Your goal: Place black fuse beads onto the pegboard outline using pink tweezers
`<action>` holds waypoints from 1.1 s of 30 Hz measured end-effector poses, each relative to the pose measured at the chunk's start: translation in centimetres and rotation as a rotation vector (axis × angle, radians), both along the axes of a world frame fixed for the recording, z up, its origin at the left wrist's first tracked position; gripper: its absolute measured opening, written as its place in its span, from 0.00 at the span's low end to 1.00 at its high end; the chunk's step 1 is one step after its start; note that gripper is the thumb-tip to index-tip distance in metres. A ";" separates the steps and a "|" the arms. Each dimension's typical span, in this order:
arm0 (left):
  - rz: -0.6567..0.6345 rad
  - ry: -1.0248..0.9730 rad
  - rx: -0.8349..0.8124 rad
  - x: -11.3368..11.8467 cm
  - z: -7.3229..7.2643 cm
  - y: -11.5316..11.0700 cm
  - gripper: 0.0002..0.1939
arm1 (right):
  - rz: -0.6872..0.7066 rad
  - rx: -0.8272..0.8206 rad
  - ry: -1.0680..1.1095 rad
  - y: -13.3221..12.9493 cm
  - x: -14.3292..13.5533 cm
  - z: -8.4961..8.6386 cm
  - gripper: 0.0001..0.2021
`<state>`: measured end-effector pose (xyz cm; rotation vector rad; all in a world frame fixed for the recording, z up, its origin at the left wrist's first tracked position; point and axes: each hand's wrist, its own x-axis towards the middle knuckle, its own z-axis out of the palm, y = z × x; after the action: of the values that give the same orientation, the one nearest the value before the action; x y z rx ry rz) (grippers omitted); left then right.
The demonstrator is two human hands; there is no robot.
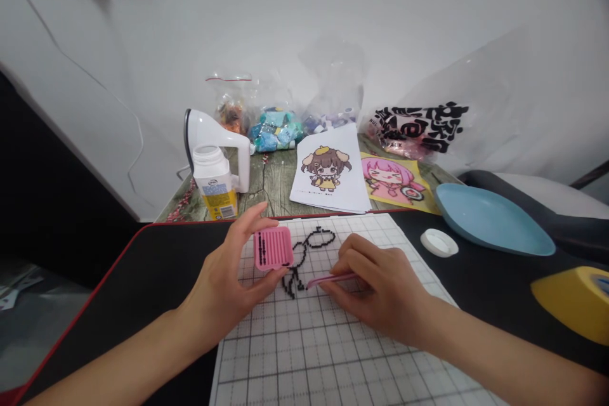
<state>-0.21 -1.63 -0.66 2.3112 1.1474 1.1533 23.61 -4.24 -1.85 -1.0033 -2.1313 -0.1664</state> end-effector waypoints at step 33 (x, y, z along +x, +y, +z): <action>-0.038 0.020 -0.023 -0.2 0.2 -0.3 0.39 | 0.036 0.057 0.068 -0.1 0.0 0.0 0.05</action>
<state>-0.40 -1.94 -0.48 2.3217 1.1130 1.1000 23.59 -4.34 -1.87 -0.9244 -2.0704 -0.1716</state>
